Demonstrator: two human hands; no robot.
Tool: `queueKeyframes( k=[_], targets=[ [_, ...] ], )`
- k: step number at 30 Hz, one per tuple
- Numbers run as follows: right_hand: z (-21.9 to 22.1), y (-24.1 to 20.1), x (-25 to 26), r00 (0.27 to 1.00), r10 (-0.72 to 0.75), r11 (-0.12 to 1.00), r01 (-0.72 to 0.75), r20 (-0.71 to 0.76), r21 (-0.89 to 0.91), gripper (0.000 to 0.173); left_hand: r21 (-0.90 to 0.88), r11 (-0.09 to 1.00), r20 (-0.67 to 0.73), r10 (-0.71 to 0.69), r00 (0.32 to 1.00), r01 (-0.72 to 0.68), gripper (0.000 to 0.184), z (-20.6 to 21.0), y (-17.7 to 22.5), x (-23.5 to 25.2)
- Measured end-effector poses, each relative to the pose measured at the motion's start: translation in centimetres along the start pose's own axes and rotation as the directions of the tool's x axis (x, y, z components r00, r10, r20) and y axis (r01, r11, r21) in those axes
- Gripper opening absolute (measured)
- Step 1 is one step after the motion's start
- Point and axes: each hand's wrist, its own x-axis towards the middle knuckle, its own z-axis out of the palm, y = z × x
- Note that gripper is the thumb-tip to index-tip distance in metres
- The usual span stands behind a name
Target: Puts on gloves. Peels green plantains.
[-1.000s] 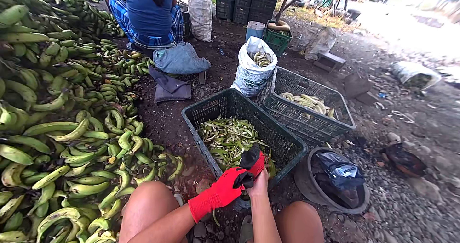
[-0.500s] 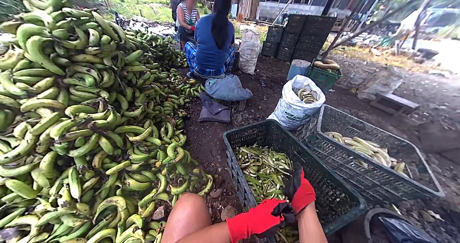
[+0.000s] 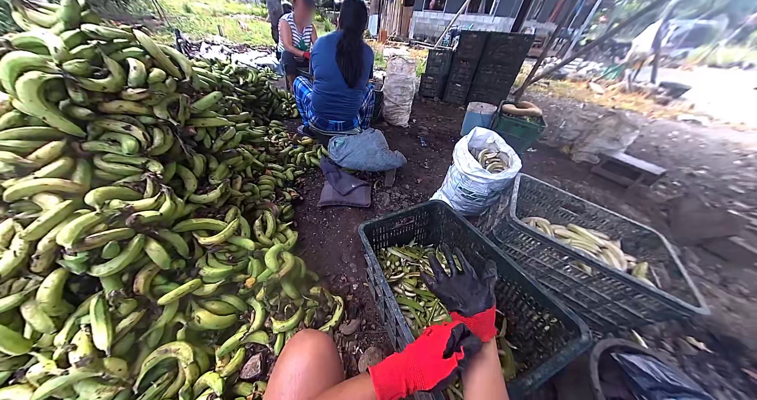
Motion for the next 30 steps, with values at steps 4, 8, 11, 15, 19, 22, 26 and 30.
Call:
queueKeyframes(
  k=[4, 8, 11, 15, 19, 22, 26, 30],
  targets=[
    [0.4, 0.0, -0.8, 0.993, -0.113, 0.988, 0.107, -0.046, -0.114, 0.089, 0.142, 0.989, 0.067, -0.04, 0.997, 0.03, 0.033, -0.3, 0.6, 0.1],
    [1.9, -1.0, -1.4, 0.951, -0.275, 0.958, 0.283, 0.141, -0.04, 0.096, 0.319, 0.948, 0.181, -0.055, 0.982, -0.006, 0.034, -1.0, 1.9, 0.4],
    [4.1, -1.5, -2.5, 0.901, -0.33, 0.943, 0.327, 0.281, 0.058, 0.103, 0.428, 0.902, 0.276, -0.077, 0.958, -0.051, 0.035, -1.2, 2.0, 0.8],
    [3.4, -2.3, -3.2, 0.852, -0.52, 0.85, 0.524, -0.069, 0.06, 0.074, 0.425, 0.897, 0.282, -0.005, 0.959, -0.121, 0.03, -2.2, 1.9, 0.9],
    [1.0, -1.1, -3.7, 0.885, -0.45, 0.743, 0.444, 0.117, -0.501, 0.064, 0.512, 0.824, 0.195, 0.161, 0.968, -0.24, 0.03, -3.4, 4.4, 1.7],
    [7.3, 1.1, -5.6, 0.973, -0.072, -0.071, -0.223, -0.218, -0.972, 0.068, 0.66, 0.662, 0.228, 0.275, 0.934, -0.356, 0.027, -1.3, 5.6, 2.8],
    [3.6, -1.6, -1.4, 0.965, -0.212, -0.047, -0.166, -0.153, -0.985, 0.056, 0.717, 0.56, 0.273, 0.323, 0.906, -0.416, 0.021, 0.8, 6.2, 0.6],
    [7.4, -7.6, -1.9, 0.887, -0.462, 0.689, 0.367, 0.012, -0.625, 0.04, 0.458, 0.803, -0.036, 0.445, 0.895, -0.381, 0.02, -0.1, 2.2, 1.3]
  ],
)
